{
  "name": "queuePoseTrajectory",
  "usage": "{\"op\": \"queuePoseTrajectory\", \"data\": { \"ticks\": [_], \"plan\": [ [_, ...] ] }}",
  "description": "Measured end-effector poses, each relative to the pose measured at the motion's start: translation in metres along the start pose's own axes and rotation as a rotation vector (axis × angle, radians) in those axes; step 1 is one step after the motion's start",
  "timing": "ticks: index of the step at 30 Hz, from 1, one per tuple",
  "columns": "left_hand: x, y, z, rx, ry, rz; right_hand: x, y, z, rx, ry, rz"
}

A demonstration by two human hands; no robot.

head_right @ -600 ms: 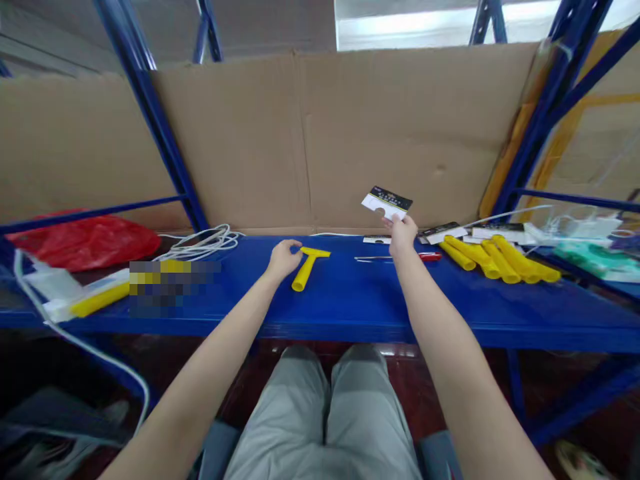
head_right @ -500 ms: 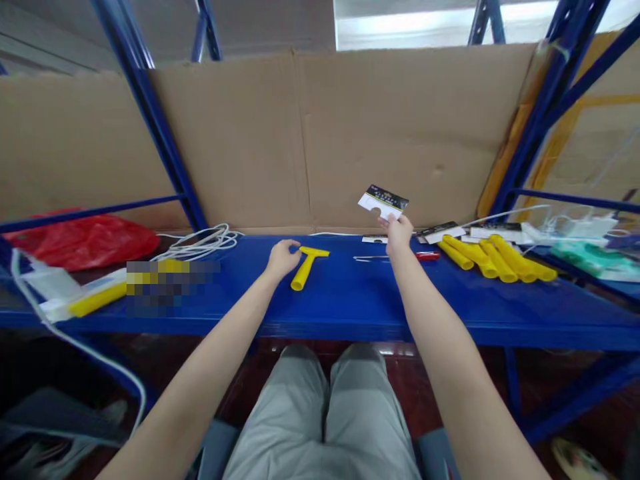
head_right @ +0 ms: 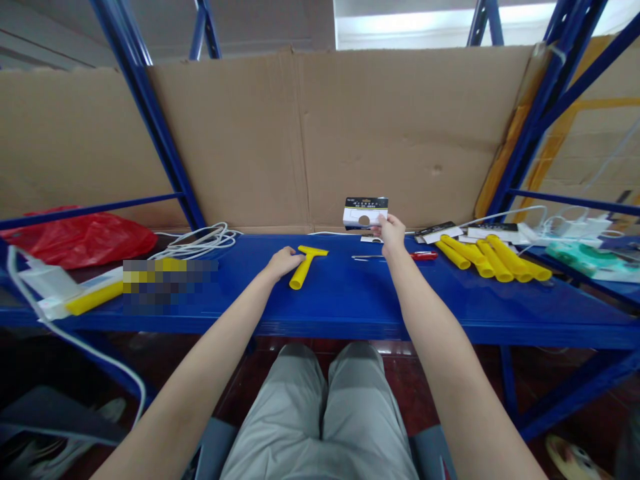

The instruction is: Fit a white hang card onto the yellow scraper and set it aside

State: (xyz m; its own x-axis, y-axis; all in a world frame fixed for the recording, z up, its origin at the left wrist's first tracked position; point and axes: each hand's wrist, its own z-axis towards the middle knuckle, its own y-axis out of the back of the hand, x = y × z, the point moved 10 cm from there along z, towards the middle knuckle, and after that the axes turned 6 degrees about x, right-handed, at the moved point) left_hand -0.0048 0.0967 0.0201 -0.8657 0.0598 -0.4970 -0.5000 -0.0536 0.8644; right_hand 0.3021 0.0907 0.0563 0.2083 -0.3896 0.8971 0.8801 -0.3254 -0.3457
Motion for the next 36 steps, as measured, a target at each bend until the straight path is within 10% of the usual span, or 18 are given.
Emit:
{"op": "queuePoseTrajectory", "data": {
  "ticks": [17,30,36],
  "plan": [
    [-0.008,-0.005,-0.005,0.029,-0.029,-0.016,-0.007,-0.016,-0.007,0.056,-0.013,-0.089],
    [-0.011,-0.022,-0.012,0.297,0.05,-0.69,-0.008,-0.032,-0.014,0.146,0.009,-0.133],
    [-0.006,-0.016,-0.006,0.185,0.052,-0.868,-0.013,-0.04,-0.017,0.213,-0.012,-0.098]
  ]
}}
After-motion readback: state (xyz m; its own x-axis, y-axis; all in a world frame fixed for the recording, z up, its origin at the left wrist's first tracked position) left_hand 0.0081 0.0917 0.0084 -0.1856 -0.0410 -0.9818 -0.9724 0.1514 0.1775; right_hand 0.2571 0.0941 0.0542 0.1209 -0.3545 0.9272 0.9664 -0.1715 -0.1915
